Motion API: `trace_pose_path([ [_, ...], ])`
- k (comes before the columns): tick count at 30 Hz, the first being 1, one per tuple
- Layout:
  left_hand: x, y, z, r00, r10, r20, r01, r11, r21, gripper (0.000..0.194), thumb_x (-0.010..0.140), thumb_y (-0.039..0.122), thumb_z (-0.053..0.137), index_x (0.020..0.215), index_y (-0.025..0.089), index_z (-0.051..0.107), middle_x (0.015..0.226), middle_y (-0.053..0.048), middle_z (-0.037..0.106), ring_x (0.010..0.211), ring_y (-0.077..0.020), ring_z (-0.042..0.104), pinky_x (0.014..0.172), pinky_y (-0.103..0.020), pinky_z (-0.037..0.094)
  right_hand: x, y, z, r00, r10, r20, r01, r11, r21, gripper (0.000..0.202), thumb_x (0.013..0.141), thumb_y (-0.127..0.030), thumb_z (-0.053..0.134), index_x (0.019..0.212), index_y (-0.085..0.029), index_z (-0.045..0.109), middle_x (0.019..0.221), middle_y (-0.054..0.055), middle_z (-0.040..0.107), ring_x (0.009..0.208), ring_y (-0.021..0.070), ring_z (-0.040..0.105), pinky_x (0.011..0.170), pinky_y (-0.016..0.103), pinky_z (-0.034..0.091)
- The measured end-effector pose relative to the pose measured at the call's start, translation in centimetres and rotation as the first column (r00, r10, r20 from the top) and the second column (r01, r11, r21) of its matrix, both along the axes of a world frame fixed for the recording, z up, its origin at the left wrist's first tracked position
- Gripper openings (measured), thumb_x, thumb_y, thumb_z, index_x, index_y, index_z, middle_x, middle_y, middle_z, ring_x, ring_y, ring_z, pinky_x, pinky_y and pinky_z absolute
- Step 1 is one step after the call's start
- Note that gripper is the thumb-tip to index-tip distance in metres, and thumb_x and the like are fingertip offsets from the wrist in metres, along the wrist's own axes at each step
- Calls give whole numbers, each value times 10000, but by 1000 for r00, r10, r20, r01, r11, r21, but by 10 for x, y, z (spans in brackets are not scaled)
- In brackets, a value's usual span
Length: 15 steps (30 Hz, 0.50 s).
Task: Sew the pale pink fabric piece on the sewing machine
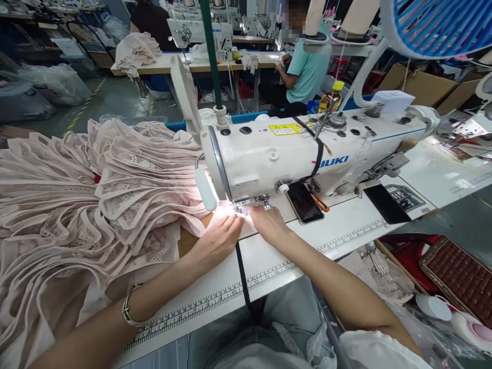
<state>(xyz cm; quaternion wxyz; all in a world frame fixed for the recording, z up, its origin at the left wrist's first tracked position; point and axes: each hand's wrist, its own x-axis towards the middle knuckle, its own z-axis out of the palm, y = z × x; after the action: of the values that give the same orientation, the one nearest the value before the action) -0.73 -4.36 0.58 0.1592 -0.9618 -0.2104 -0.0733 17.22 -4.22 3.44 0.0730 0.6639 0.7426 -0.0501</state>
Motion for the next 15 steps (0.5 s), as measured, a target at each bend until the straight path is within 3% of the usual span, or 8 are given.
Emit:
trace_pose_path([
  [2,-5,10,-3,997,-47,62,52,996,-79,322,942,21,379,1191,-3,581,1166,-202,641,1128,-265,611,952,-381,495,-4,2,-1,1000,12,-13,-12,1000,-18,238,943,-149,393,952,-209,624,830,74,714,758,205,668,638,277,417],
  [5,-16,18,-5,991,-12,135,36,984,-172,339,971,72,390,1276,58,537,1292,-156,614,1245,-231,553,1022,-362,469,-9,-1,-3,1000,5,-10,-5,1000,-7,230,936,-164,382,972,-167,609,841,106,713,757,217,660,617,284,380],
  [9,-19,13,-3,982,128,142,-87,960,-265,345,964,73,391,1271,72,550,1330,-156,602,1295,-245,526,1053,-389,456,-8,-11,-15,997,19,-73,-9,991,134,244,935,-227,361,996,-148,584,774,90,695,676,216,634,586,294,323],
  [12,-13,4,-4,912,317,258,-201,897,-393,377,932,35,388,1271,61,553,1313,-174,611,1271,-234,553,1049,-385,476,-5,-15,-26,986,2,-169,36,974,224,225,912,-249,362,906,-175,575,658,48,654,594,203,591,564,288,289],
  [15,-8,-6,-7,838,369,403,-125,848,-516,448,909,5,366,1295,134,553,1316,-104,627,1247,-173,574,1044,-345,494,-4,-15,-31,963,-14,-268,85,963,256,134,857,-253,424,827,-210,547,655,28,655,580,190,572,553,275,271],
])
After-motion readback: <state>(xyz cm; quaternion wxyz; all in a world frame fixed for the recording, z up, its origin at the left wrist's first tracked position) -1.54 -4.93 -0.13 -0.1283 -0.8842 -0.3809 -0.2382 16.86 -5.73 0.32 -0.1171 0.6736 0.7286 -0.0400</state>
